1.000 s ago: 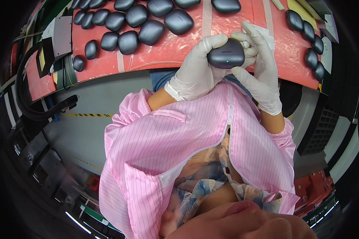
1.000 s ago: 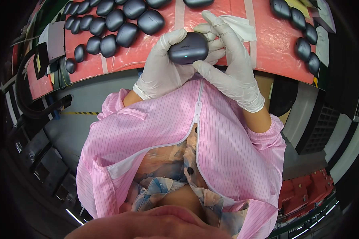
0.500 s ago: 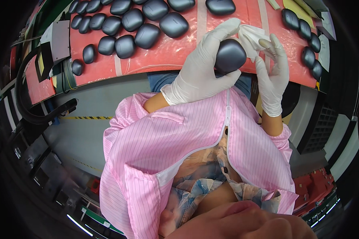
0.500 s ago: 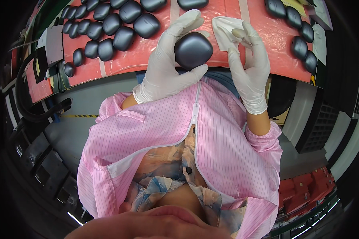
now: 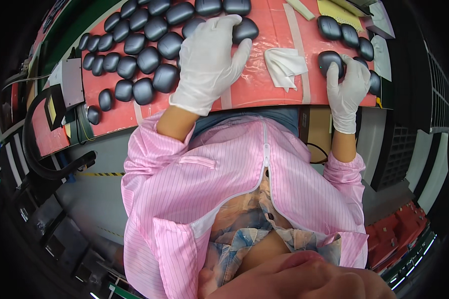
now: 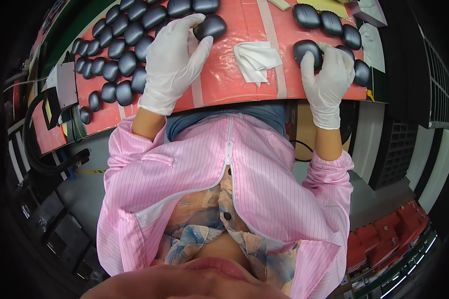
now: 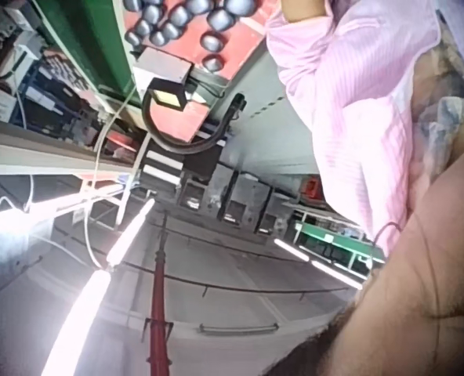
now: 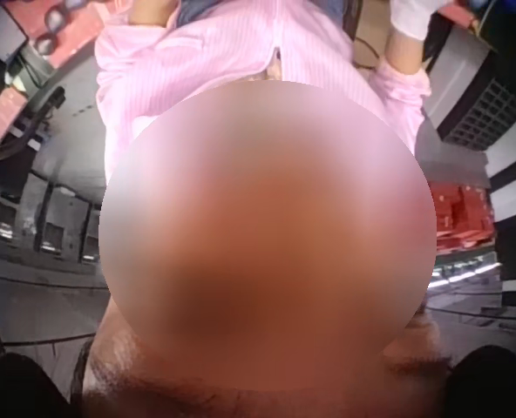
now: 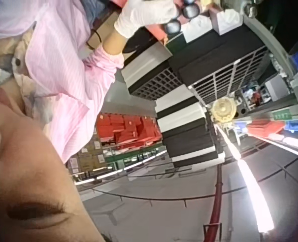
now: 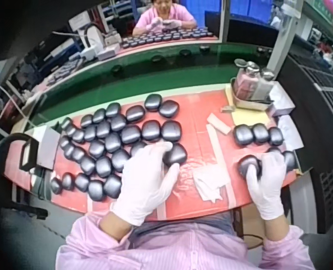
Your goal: Cleaning and inspecting small grey electronic device cases with a cloth at a factory workbench.
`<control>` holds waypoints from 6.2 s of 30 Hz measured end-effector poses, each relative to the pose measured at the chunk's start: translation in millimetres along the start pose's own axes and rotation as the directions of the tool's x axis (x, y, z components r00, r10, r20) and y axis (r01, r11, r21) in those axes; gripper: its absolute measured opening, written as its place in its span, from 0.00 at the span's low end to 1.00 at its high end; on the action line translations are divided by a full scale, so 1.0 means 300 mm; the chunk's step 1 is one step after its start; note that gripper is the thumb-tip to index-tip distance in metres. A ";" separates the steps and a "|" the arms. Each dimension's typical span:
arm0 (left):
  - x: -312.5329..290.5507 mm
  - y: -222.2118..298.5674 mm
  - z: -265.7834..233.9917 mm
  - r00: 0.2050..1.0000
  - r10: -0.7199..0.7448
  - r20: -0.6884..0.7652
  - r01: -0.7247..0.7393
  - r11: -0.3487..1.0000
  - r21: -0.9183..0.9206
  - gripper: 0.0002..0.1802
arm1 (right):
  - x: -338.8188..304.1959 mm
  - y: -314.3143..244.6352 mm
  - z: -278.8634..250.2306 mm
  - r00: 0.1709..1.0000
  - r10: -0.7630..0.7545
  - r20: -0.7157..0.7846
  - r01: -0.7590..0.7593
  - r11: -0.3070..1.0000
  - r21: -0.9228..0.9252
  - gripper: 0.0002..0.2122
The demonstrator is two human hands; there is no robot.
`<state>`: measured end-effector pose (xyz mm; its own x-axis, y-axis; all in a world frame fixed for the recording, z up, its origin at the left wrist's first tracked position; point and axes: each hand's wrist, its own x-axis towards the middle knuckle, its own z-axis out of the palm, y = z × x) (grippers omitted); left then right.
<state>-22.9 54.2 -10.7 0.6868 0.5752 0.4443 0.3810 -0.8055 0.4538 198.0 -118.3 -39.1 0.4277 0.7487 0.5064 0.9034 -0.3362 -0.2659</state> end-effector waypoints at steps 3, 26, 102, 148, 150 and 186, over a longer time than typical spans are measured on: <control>0.046 -0.023 0.037 0.999 0.003 0.046 -0.017 0.954 0.298 0.22 | 0.042 0.005 -0.009 0.990 -0.142 -0.008 0.142 0.990 -0.026 0.16; -0.153 0.176 -0.045 0.795 -0.314 0.519 0.564 0.070 -0.823 0.20 | -0.004 -0.332 -0.027 0.892 0.093 0.442 -0.452 0.158 0.878 0.15; 0.498 -0.235 -0.135 0.363 0.614 0.701 -0.300 0.789 -0.536 0.32 | -0.066 -0.248 0.085 0.950 0.309 0.048 -0.281 0.776 0.564 0.17; -1.069 -0.487 -0.339 0.449 -0.757 0.475 0.023 -0.521 -0.853 0.38 | -0.017 -0.315 0.068 0.900 -0.382 0.212 0.327 0.911 0.253 0.17; -1.211 -0.693 -0.399 0.276 -0.912 0.303 -0.550 -0.408 -0.729 0.33 | -0.021 -0.297 0.069 0.874 -0.424 0.238 0.370 0.898 0.239 0.15; -0.118 0.088 -0.169 0.704 -0.491 0.513 0.218 -0.537 -0.815 0.42 | 0.365 -0.306 -0.113 0.935 -0.305 0.179 0.105 0.724 0.682 0.12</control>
<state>-68.4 19.8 24.7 0.6139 0.7276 -0.3061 -0.5589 0.6745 0.4824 162.8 -24.9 68.7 0.1193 0.9053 0.4076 0.6789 0.2252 -0.6988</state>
